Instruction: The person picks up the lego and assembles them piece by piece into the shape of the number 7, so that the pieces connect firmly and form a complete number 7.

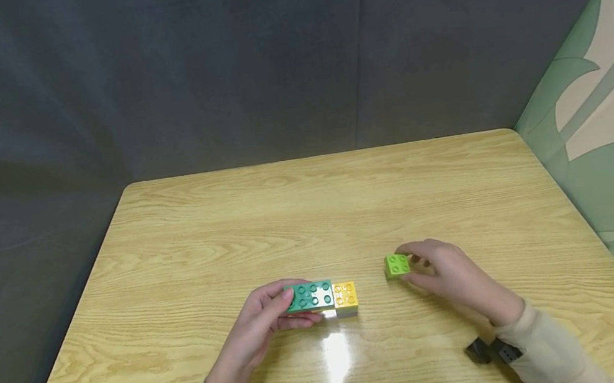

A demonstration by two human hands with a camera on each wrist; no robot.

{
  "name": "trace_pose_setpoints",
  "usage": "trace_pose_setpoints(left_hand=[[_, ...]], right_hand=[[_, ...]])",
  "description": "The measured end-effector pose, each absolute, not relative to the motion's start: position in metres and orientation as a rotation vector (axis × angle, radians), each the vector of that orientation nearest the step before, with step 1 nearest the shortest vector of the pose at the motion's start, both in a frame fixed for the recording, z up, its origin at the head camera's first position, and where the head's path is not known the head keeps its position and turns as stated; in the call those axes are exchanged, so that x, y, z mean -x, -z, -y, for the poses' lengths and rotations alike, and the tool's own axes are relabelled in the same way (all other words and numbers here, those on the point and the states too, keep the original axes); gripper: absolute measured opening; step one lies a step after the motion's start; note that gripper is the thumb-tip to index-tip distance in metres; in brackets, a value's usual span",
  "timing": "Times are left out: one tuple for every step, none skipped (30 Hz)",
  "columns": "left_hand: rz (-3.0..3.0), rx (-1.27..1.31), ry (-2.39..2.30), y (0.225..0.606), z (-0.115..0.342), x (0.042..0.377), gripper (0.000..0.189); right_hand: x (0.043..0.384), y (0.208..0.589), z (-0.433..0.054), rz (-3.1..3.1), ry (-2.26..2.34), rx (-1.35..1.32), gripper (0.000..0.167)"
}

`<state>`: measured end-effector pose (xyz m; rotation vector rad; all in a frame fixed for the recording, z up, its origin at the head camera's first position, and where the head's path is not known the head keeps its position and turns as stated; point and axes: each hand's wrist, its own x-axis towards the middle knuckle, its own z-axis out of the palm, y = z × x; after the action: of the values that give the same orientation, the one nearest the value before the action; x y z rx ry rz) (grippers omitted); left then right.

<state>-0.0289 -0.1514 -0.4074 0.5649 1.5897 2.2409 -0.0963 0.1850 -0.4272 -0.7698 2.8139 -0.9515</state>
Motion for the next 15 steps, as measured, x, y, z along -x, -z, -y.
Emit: trace_pose_setpoints(left_hand=[[-1.585, -0.565, -2.242, 0.408, 0.151, 0.029, 0.036], [-1.581, -0.570, -2.243, 0.408, 0.152, 0.029, 0.036], [-1.577, -0.570, -2.244, 0.408, 0.152, 0.029, 0.035], [-1.578, -0.583, -2.244, 0.408, 0.152, 0.029, 0.035], [-1.578, -0.587, -2.243, 0.408, 0.152, 0.029, 0.035], [-1.577, -0.589, -2.243, 0.408, 0.152, 0.029, 0.035], [-1.576, -0.580, -2.242, 0.408, 0.152, 0.029, 0.034], [-1.578, -0.578, -2.241, 0.408, 0.152, 0.029, 0.034], [-1.580, -0.578, -2.240, 0.409, 0.152, 0.029, 0.033], [-1.582, -0.575, -2.238, 0.409, 0.152, 0.029, 0.033], [-1.581, -0.567, -2.238, 0.409, 0.152, 0.029, 0.033], [-1.583, -0.573, -2.238, 0.409, 0.152, 0.029, 0.033], [-1.585, -0.573, -2.238, 0.409, 0.152, 0.029, 0.033], [-1.586, -0.572, -2.238, 0.410, 0.152, 0.029, 0.033], [-1.586, -0.569, -2.237, 0.410, 0.152, 0.029, 0.034]], right_hand=[[0.095, 0.425, -0.184, -2.823, 0.961, 0.794, 0.039], [0.094, 0.422, -0.182, -2.829, 0.975, 0.821, 0.039], [0.092, 0.419, -0.181, -2.836, 0.990, 0.852, 0.039], [0.091, 0.417, -0.180, -2.843, 1.006, 0.886, 0.039], [0.089, 0.414, -0.178, -2.850, 1.024, 0.917, 0.040], [0.088, 0.412, -0.177, -2.857, 1.041, 0.951, 0.040], [0.086, 0.410, -0.176, -2.862, 1.060, 0.986, 0.040], [0.085, 0.408, -0.175, -2.865, 1.079, 1.016, 0.040], [0.084, 0.406, -0.173, -2.870, 1.094, 1.042, 0.040], [0.083, 0.404, -0.172, -2.872, 1.112, 1.066, 0.040], [0.082, 0.402, -0.170, -2.873, 1.128, 1.088, 0.040], [0.080, 0.400, -0.169, -2.870, 1.147, 1.109, 0.039], [0.079, 0.398, -0.167, -2.866, 1.166, 1.126, 0.039], [0.078, 0.396, -0.165, -2.863, 1.181, 1.139, 0.039], [0.077, 0.394, -0.164, -2.861, 1.195, 1.151, 0.038]])
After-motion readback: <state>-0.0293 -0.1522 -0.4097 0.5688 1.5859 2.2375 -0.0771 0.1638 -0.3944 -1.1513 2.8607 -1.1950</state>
